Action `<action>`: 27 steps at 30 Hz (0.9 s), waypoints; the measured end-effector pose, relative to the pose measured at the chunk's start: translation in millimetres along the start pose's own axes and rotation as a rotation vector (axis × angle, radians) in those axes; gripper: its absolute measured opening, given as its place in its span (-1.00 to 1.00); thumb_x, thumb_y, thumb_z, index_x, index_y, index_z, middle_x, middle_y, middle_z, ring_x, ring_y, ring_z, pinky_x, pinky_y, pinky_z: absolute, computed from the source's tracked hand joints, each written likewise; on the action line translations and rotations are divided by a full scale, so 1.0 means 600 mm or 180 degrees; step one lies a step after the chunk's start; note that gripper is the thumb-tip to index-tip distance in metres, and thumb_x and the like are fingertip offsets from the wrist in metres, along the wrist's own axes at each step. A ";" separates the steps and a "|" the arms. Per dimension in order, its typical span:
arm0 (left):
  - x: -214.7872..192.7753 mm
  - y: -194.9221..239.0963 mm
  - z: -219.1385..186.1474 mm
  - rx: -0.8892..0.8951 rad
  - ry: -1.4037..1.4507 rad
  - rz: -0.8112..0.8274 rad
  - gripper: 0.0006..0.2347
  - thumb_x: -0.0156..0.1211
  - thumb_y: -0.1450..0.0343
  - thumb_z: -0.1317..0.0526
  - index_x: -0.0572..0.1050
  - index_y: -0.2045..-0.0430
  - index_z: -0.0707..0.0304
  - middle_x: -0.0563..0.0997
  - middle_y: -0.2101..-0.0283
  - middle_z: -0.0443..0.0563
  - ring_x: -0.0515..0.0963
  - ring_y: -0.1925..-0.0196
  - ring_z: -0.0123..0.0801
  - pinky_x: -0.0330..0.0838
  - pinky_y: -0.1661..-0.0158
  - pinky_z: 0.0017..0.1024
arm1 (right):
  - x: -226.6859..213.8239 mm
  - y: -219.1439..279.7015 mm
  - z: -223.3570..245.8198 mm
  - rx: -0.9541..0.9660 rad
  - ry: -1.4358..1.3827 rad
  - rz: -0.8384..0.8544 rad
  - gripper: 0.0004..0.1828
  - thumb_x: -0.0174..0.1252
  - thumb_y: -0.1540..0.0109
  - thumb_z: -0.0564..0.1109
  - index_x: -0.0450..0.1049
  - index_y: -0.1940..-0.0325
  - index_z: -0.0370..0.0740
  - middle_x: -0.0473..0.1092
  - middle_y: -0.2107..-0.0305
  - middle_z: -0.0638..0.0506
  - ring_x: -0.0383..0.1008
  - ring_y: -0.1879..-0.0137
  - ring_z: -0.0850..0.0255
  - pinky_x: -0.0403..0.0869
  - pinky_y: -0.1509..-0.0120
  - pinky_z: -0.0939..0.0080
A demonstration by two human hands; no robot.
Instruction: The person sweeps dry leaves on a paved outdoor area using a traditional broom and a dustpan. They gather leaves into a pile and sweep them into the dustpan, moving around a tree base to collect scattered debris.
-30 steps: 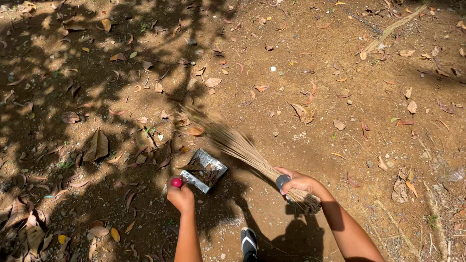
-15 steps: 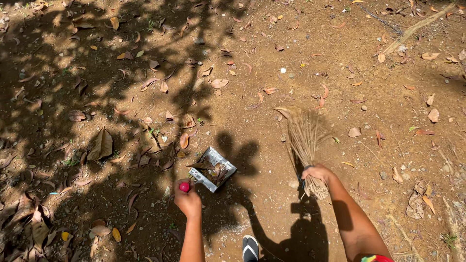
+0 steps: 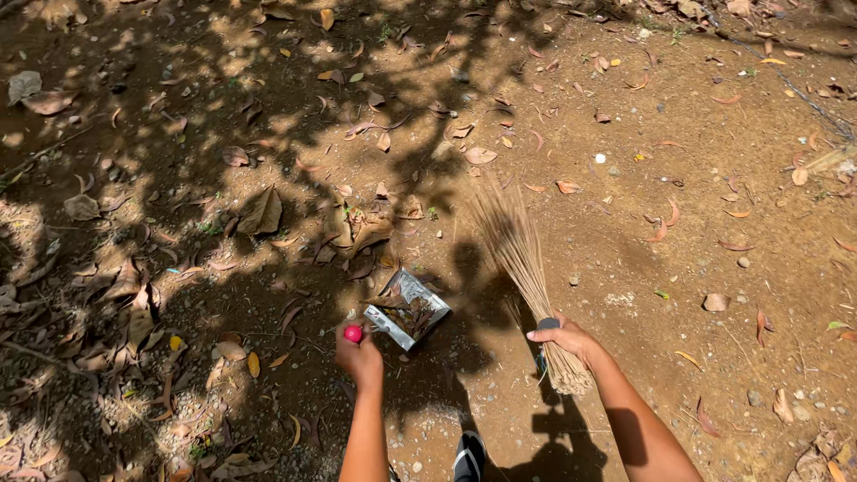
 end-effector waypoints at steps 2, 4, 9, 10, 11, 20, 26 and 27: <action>-0.042 -0.008 0.009 0.0046 0.0056 -0.0147 -0.89 0.27 -0.39 0.44 0.47 0.29 0.38 0.61 0.30 0.08 0.57 0.24 -0.32 0.46 0.12 -0.38 | 0.054 -0.034 0.013 0.0390 -0.0161 -0.0251 0.40 0.57 0.06 -0.01 -0.25 -0.61 -0.11 0.00 -0.43 -0.27 0.03 -0.53 -0.11 0.08 -0.58 -0.21; -0.075 -0.028 0.012 0.0208 -0.0008 -0.0244 -0.88 0.28 -0.38 0.43 0.46 0.31 0.36 0.62 0.28 0.10 0.57 0.24 -0.28 0.47 0.11 -0.37 | 0.129 -0.054 0.044 0.0354 -0.0059 0.0119 0.16 0.45 0.13 -0.03 0.08 -0.48 -0.28 0.27 -0.28 -0.28 0.27 -0.39 -0.11 0.27 -0.46 -0.17; -0.162 -0.068 0.032 -0.0123 -0.0435 -0.0493 -0.87 0.30 -0.36 0.42 0.50 0.28 0.32 0.65 0.26 0.14 0.62 0.24 -0.19 0.49 0.12 -0.32 | 0.328 -0.034 0.110 -0.0058 0.0312 0.1136 0.16 0.44 0.11 -0.13 0.07 -0.53 -0.26 0.45 -0.10 -0.17 0.46 -0.20 0.01 0.43 -0.28 0.13; -0.181 -0.071 0.041 -0.0067 -0.0492 -0.0549 -0.86 0.30 -0.37 0.42 0.50 0.27 0.32 0.64 0.26 0.16 0.61 0.25 -0.16 0.49 0.12 -0.30 | 0.352 -0.023 0.117 -0.0346 0.0446 0.1374 0.16 0.46 0.08 -0.11 0.06 -0.54 -0.22 0.43 -0.11 -0.06 0.43 -0.22 0.13 0.39 -0.28 0.26; -0.204 -0.074 0.047 -0.0088 -0.0514 -0.0514 -0.87 0.30 -0.38 0.42 0.50 0.27 0.32 0.64 0.27 0.16 0.61 0.25 -0.15 0.49 0.13 -0.29 | 0.362 -0.005 0.121 -0.0420 0.0382 0.1501 0.14 0.45 0.08 -0.12 0.09 -0.53 -0.21 0.46 -0.08 -0.07 0.45 -0.19 0.14 0.40 -0.24 0.28; -0.304 -0.165 0.090 -0.0375 -0.0516 -0.0571 -0.88 0.30 -0.37 0.40 0.51 0.29 0.28 0.65 0.27 0.15 0.62 0.26 -0.18 0.48 0.18 -0.28 | 0.376 0.106 0.134 0.0251 -0.1011 0.0627 -0.37 0.28 0.01 -0.24 0.37 -0.16 -0.11 0.47 0.36 -0.16 0.52 0.40 0.03 0.55 0.33 -0.01; -0.363 -0.196 0.149 0.0018 -0.0288 -0.0599 -0.87 0.25 -0.36 0.46 0.47 0.30 0.32 0.60 0.30 0.12 0.58 0.28 -0.16 0.48 0.18 -0.29 | 0.573 0.079 0.137 0.0627 -0.1484 0.1114 -0.64 0.27 -0.09 -0.23 0.42 0.07 -0.37 0.48 0.48 -0.13 0.53 0.48 0.09 0.58 0.42 0.08; -0.373 -0.203 0.153 0.0049 -0.0233 -0.0610 -0.87 0.26 -0.35 0.46 0.47 0.31 0.31 0.60 0.31 0.11 0.58 0.28 -0.16 0.48 0.17 -0.29 | 0.604 0.081 0.142 0.0627 -0.1407 0.1318 -0.63 0.27 -0.10 -0.23 0.39 0.06 -0.37 0.48 0.48 -0.12 0.52 0.48 0.10 0.58 0.42 0.10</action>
Point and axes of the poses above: each hand's wrist, its own y-axis away from the middle knuckle, its own x-axis out of the palm, z = x × y, the point moved 1 cm from there along -y, towards the middle knuckle
